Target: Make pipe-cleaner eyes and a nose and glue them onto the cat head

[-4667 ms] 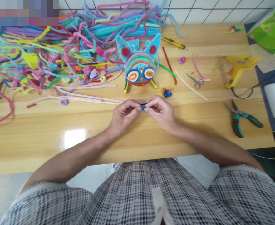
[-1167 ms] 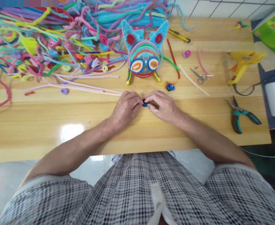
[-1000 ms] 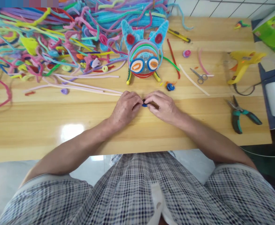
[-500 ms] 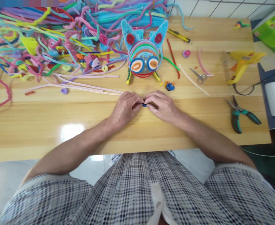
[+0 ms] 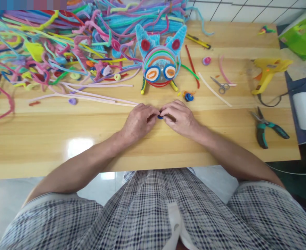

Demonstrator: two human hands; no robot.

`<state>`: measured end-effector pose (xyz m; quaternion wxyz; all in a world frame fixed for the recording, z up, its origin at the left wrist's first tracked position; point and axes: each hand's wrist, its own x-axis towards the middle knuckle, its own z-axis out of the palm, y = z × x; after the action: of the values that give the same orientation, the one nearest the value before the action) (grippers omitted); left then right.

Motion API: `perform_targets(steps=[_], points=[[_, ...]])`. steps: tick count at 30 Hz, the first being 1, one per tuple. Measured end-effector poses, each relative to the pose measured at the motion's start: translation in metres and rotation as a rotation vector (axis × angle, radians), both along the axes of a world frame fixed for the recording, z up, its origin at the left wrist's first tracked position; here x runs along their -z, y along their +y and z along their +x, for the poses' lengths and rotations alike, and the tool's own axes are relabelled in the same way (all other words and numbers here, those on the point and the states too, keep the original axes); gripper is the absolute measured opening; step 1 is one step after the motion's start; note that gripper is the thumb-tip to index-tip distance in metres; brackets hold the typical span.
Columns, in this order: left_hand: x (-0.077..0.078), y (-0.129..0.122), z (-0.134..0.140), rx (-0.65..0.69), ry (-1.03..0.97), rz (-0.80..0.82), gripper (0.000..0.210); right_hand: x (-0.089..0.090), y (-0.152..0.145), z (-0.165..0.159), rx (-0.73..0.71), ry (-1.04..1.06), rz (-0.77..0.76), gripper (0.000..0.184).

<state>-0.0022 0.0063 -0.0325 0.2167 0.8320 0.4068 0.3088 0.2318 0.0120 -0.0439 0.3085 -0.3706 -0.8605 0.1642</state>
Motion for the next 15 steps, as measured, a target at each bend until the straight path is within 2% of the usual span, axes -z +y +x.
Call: perform_targets(steps=[5,15], points=[[-0.0002,-0.0008,0.0003,-0.019,-0.005,-0.04,0.021,0.0011,0.0007,0.0002,-0.028,0.029,0.036,0.021],[0.0015,0.0001,0.0003,-0.009,0.002,-0.037,0.021,0.0012,0.0005,0.0002,-0.028,0.035,-0.01,0.022]])
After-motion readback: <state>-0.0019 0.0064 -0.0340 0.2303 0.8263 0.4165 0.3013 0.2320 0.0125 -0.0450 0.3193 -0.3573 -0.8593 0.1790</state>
